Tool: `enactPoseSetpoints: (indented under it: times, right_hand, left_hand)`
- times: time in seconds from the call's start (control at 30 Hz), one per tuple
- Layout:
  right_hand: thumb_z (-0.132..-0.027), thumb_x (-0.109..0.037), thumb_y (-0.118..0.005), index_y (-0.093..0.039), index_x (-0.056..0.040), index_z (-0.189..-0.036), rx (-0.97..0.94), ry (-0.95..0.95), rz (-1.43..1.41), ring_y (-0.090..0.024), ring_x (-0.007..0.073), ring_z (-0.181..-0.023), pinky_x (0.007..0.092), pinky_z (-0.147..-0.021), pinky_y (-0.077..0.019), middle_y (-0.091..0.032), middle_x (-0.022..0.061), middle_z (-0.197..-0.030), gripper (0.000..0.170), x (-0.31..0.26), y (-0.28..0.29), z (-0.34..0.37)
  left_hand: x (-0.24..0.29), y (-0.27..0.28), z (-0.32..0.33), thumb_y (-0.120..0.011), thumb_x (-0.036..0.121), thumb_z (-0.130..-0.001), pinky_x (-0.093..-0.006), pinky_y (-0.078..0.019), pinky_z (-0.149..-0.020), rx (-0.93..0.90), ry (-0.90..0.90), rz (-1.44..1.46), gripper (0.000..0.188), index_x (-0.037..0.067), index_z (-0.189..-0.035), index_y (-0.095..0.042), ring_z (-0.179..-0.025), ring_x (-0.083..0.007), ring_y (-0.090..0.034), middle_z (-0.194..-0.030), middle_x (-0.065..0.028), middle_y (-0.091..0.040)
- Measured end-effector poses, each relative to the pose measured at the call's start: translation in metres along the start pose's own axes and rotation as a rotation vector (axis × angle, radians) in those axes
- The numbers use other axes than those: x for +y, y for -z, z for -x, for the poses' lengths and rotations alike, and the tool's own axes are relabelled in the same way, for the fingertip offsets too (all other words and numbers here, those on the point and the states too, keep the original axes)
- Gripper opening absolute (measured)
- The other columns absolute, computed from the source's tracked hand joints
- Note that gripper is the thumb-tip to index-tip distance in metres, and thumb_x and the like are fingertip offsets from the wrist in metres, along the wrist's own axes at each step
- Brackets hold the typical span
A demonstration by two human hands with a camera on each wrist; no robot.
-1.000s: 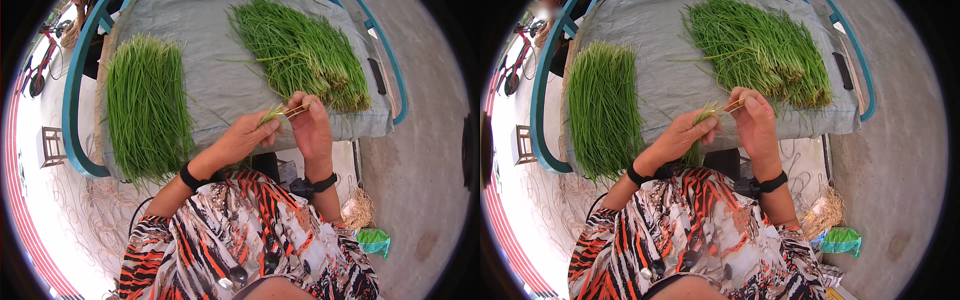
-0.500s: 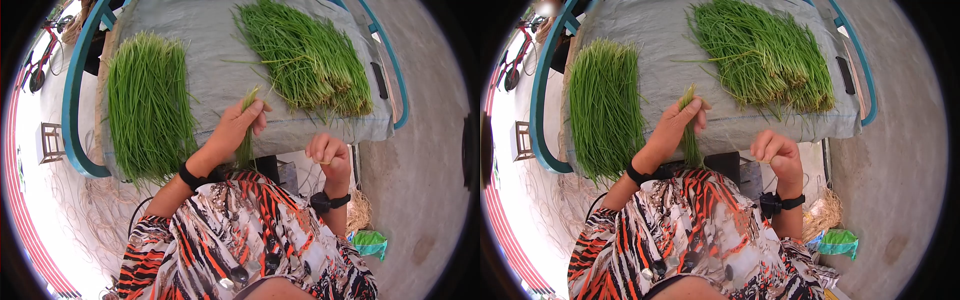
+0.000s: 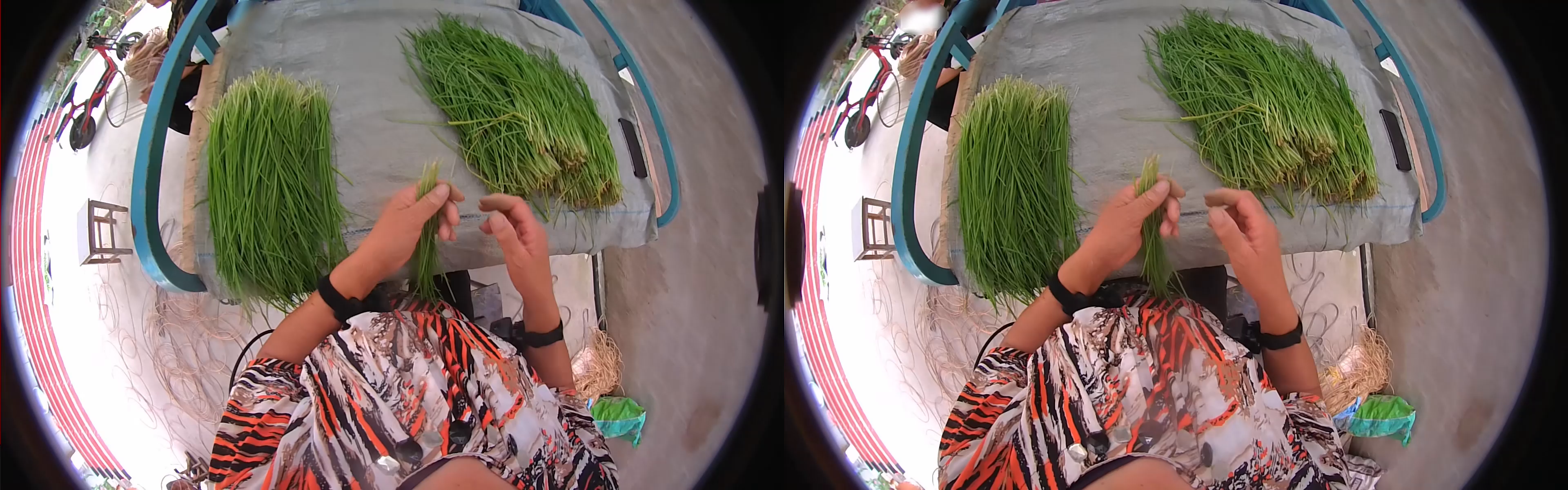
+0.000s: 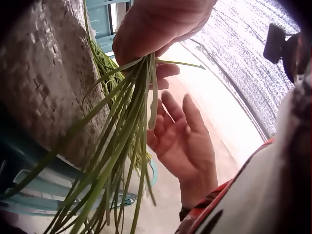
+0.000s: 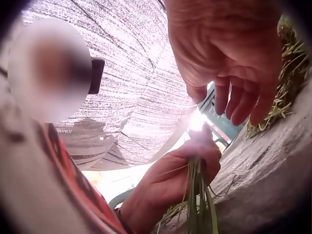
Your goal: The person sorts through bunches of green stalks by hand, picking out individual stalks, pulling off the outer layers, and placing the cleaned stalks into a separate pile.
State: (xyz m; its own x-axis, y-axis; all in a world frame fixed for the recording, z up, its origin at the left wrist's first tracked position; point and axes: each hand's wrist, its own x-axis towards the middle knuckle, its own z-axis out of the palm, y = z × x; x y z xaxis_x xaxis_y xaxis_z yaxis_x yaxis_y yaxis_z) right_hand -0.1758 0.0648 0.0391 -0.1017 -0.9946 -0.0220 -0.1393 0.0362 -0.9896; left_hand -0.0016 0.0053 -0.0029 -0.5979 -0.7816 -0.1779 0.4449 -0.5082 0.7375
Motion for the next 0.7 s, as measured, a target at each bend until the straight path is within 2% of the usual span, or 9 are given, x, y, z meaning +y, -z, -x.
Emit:
enactPoseSetpoints:
  times: [0.1,0.2,0.3,0.37,0.43,0.53,0.63,0.7]
  right_hand:
    - [-0.092,-0.015,-0.056,-0.06,-0.0001,-0.1,-0.014,0.046,-0.029,-0.051,0.0048,-0.08,0.0197,-0.07,-0.0407,-0.056,0.0,-0.085,0.017,0.002,-0.019,-0.022]
    - [-0.092,-0.015,-0.054,-0.06,0.0003,-0.098,-0.117,-0.153,-0.109,-0.051,0.0065,-0.082,0.0223,-0.074,-0.0417,-0.058,0.002,-0.087,0.017,-0.004,-0.027,-0.028]
    - [-0.093,-0.014,-0.052,-0.06,0.0001,-0.096,-0.026,-0.104,-0.136,-0.053,0.0085,-0.078,0.0242,-0.073,-0.0437,-0.059,0.0039,-0.087,0.017,0.001,-0.028,-0.031]
    - [-0.094,-0.013,-0.05,-0.057,-0.0011,-0.094,0.081,0.012,-0.238,-0.055,0.0103,-0.072,0.0242,-0.07,-0.0457,-0.06,0.0043,-0.085,0.014,0.009,-0.027,-0.036]
    - [-0.095,-0.013,-0.048,-0.053,-0.0036,-0.094,0.116,0.016,-0.426,-0.057,0.0113,-0.067,0.0243,-0.064,-0.0479,-0.06,0.0041,-0.083,0.011,-0.003,-0.027,-0.037]
    - [-0.096,-0.017,-0.046,-0.05,-0.0058,-0.096,0.05,-0.015,-0.637,-0.058,0.0129,-0.067,0.026,-0.065,-0.0499,-0.058,0.0041,-0.08,0.012,-0.004,-0.021,-0.043]
    - [-0.097,-0.019,-0.047,-0.05,-0.0074,-0.096,0.092,-0.03,-0.707,-0.054,0.0109,-0.06,0.0254,-0.056,-0.0491,-0.055,0.0025,-0.076,0.012,-0.011,-0.026,-0.047]
    - [-0.096,-0.019,-0.048,-0.05,-0.0077,-0.097,0.069,-0.027,-0.758,-0.05,0.0089,-0.055,0.023,-0.049,-0.0452,-0.054,0.0013,-0.074,0.011,-0.017,-0.019,-0.051]
  left_hand:
    - [-0.001,-0.003,0.001,-0.043,0.027,-0.098,-0.0267,-0.0477,-0.065,-0.038,-0.017,-0.124,0.029,0.002,-0.104,-0.055,-0.063,-0.0109,-0.053,-0.078,-0.003,-0.058]
    - [-0.001,-0.006,0.003,-0.041,0.028,-0.099,-0.026,-0.0476,-0.065,-0.037,-0.076,-0.206,0.031,0.001,-0.106,-0.055,-0.065,-0.0101,-0.055,-0.081,-0.0034,-0.06]
    - [0.0,-0.009,0.005,-0.041,0.028,-0.099,-0.0239,-0.047,-0.064,-0.026,-0.131,-0.2,0.032,0.0,-0.107,-0.055,-0.065,-0.0088,-0.056,-0.083,-0.0035,-0.061]
    - [-0.001,-0.009,0.006,-0.041,0.028,-0.099,-0.0223,-0.0462,-0.062,0.007,-0.112,-0.147,0.032,0.0,-0.107,-0.055,-0.065,-0.0082,-0.055,-0.081,-0.0029,-0.061]
    - [-0.008,-0.003,0.005,-0.041,0.029,-0.099,-0.021,-0.0454,-0.061,0.029,-0.088,-0.151,0.032,0.001,-0.106,-0.055,-0.064,-0.0077,-0.054,-0.08,-0.0024,-0.06]
    - [-0.011,0.004,0.002,-0.04,0.029,-0.099,-0.02,-0.0438,-0.058,0.047,-0.052,-0.224,0.031,0.001,-0.103,-0.055,-0.06,-0.0069,-0.051,-0.074,-0.0002,-0.055]
    - [-0.007,0.001,0.004,-0.041,0.03,-0.099,-0.0202,-0.0432,-0.056,0.088,-0.013,-0.239,0.032,0.002,-0.103,-0.055,-0.058,-0.0062,-0.05,-0.07,0.0011,-0.051]
    - [-0.007,0.006,0.003,-0.042,0.031,-0.099,-0.0202,-0.0431,-0.056,0.097,0.007,-0.273,0.032,0.002,-0.104,-0.055,-0.057,-0.0062,-0.049,-0.069,0.0016,-0.049]
